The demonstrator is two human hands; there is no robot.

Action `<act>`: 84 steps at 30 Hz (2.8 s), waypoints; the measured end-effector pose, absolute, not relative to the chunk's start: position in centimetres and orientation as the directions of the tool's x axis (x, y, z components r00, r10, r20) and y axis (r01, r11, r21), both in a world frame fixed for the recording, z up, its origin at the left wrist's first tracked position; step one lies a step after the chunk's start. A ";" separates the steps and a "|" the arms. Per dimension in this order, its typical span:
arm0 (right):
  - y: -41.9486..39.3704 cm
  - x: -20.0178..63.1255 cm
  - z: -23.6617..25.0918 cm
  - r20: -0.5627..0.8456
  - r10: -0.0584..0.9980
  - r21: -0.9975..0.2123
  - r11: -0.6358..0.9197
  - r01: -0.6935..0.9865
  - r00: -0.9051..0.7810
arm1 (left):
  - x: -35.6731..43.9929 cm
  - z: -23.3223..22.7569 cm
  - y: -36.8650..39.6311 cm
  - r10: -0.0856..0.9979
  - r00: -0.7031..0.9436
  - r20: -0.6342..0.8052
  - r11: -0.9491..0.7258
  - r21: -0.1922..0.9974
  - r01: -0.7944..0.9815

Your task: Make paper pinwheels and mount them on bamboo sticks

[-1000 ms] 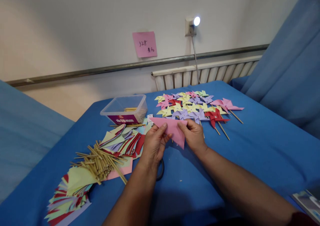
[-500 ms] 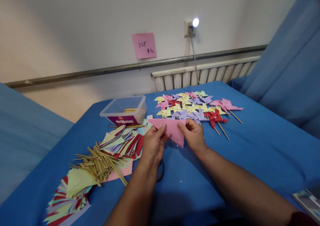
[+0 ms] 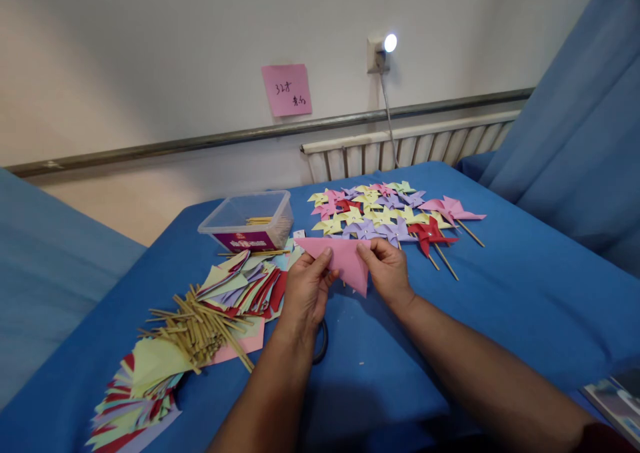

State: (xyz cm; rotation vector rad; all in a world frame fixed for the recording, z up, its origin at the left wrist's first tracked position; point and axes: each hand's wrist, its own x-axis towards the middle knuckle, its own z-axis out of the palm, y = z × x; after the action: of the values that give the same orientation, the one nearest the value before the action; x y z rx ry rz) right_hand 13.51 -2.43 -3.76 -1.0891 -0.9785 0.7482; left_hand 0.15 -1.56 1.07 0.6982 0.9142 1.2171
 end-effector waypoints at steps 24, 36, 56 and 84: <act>-2.2 14.3 -4.4 0.367 0.764 -0.928 0.263 0.264 0.531 | -0.6 2.2 -1.8 0.998 0.029 0.057 -0.043 0.933 -0.358; -2.2 14.2 -4.4 0.321 0.824 -0.947 0.294 0.133 0.467 | -1.1 2.6 -1.9 0.989 0.131 0.064 -0.003 0.909 -0.417; -3.1 15.1 -3.6 0.557 0.667 -0.820 0.345 0.457 0.495 | -1.1 1.9 -1.6 0.985 -0.144 0.092 -0.138 0.925 -0.353; -2.2 16.0 -4.1 0.565 0.607 -0.819 0.329 0.471 0.559 | -1.2 2.0 -1.4 0.998 -0.028 0.064 -0.070 0.935 -0.348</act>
State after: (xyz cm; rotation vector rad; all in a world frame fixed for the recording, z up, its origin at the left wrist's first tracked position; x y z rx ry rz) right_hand 15.99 -2.17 -4.07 -1.3014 -1.0530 0.1147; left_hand -1.16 -1.44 2.02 0.9814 0.9206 1.4183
